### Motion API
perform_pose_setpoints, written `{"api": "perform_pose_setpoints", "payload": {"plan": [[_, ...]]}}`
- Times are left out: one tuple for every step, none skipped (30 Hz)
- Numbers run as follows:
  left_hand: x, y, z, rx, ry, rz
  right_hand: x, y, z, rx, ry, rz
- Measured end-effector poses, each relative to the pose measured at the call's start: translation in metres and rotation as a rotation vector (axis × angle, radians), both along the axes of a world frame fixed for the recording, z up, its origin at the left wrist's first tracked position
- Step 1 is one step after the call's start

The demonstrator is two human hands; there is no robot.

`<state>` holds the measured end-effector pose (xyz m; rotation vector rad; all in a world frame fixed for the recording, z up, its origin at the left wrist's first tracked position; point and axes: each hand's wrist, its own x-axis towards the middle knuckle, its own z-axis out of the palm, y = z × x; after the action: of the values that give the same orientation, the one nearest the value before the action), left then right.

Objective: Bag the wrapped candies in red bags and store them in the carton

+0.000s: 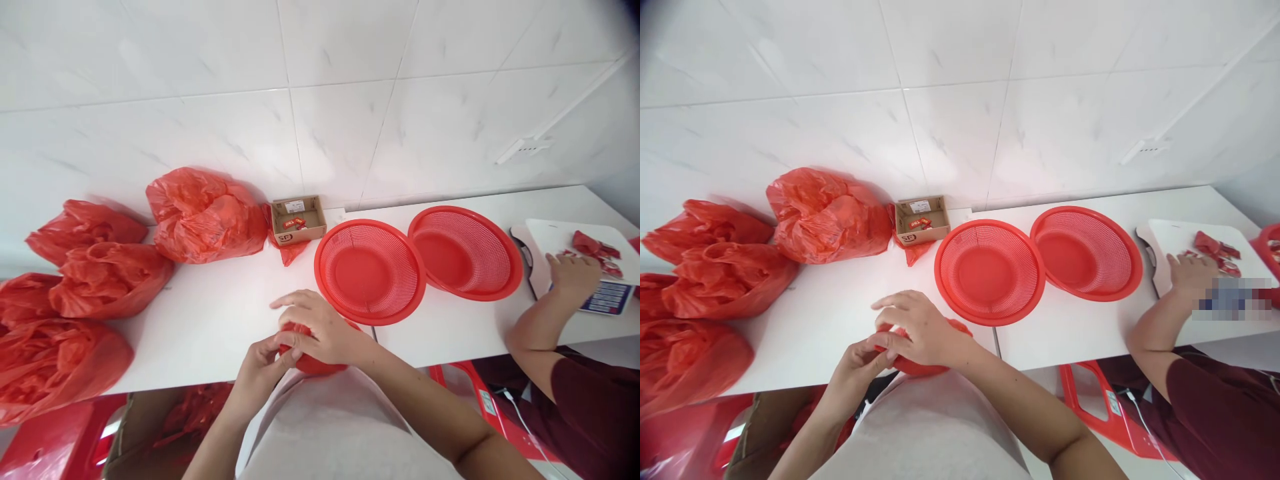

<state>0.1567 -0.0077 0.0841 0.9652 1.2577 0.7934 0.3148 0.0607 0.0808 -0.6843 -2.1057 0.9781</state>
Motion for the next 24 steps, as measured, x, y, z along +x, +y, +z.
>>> {"api": "perform_pose_setpoints", "payload": {"plan": [[0.000,-0.001,-0.002,0.010,-0.014,0.031,0.001,0.000,-0.001,-0.054,-0.033,-0.025],[0.000,-0.001,-0.004,0.021,-0.014,0.069,0.003,-0.001,-0.002,-0.105,-0.071,-0.052],[0.001,-0.002,-0.005,0.028,0.001,0.113,0.004,-0.002,-0.003,-0.154,-0.099,-0.087],[0.002,-0.002,-0.006,0.029,0.030,0.155,0.005,-0.003,-0.003,-0.196,-0.111,-0.128],[0.003,-0.002,-0.005,0.021,0.068,0.193,0.006,-0.005,-0.003,-0.228,-0.104,-0.169],[0.005,-0.002,-0.003,0.006,0.106,0.217,0.006,-0.007,-0.003,-0.247,-0.078,-0.210],[0.008,-0.002,0.000,-0.006,0.137,0.228,0.006,-0.009,-0.002,-0.256,-0.046,-0.249],[0.009,-0.001,0.003,-0.007,0.158,0.233,0.006,-0.011,0.000,-0.253,-0.015,-0.284],[0.011,0.000,0.006,0.003,0.170,0.236,0.005,-0.014,0.002,-0.245,0.010,-0.310],[0.012,0.001,0.008,0.020,0.174,0.242,0.004,-0.017,0.004,-0.237,0.030,-0.324],[0.011,0.002,0.010,0.040,0.173,0.250,0.003,-0.019,0.006,-0.233,0.047,-0.330],[0.010,0.003,0.010,0.058,0.168,0.259,0.002,-0.022,0.007,-0.236,0.064,-0.331],[0.008,0.004,0.010,0.073,0.159,0.267,0.001,-0.024,0.007,-0.246,0.076,-0.328],[0.006,0.005,0.009,0.093,0.150,0.270,0.001,-0.026,0.007,-0.262,0.081,-0.321],[0.003,0.005,0.008,0.125,0.147,0.266,0.001,-0.027,0.005,-0.280,0.079,-0.312],[0.001,0.005,0.006,0.170,0.153,0.257,0.002,-0.029,0.003,-0.295,0.071,-0.302],[-0.001,0.004,0.004,0.226,0.170,0.244,0.003,-0.030,0.000,-0.310,0.057,-0.292],[-0.002,0.004,0.002,0.287,0.196,0.233,0.004,-0.030,-0.003,-0.326,0.039,-0.282],[-0.003,0.004,-0.001,0.343,0.227,0.218,0.006,-0.031,-0.005,-0.343,0.022,-0.270],[-0.004,0.003,-0.003,0.387,0.259,0.201,0.007,-0.031,-0.008,-0.358,0.010,-0.260],[-0.004,0.003,-0.005,0.420,0.286,0.184,0.009,-0.031,-0.010,-0.370,0.002,-0.251],[-0.004,0.002,-0.008,0.441,0.304,0.167,0.010,-0.031,-0.011,-0.376,-0.005,-0.243],[-0.005,0.002,-0.010,0.453,0.314,0.156,0.011,-0.030,-0.012,-0.376,-0.013,-0.239],[-0.006,0.002,-0.011,0.455,0.318,0.147,0.011,-0.030,-0.012,-0.370,-0.025,-0.240]]}}
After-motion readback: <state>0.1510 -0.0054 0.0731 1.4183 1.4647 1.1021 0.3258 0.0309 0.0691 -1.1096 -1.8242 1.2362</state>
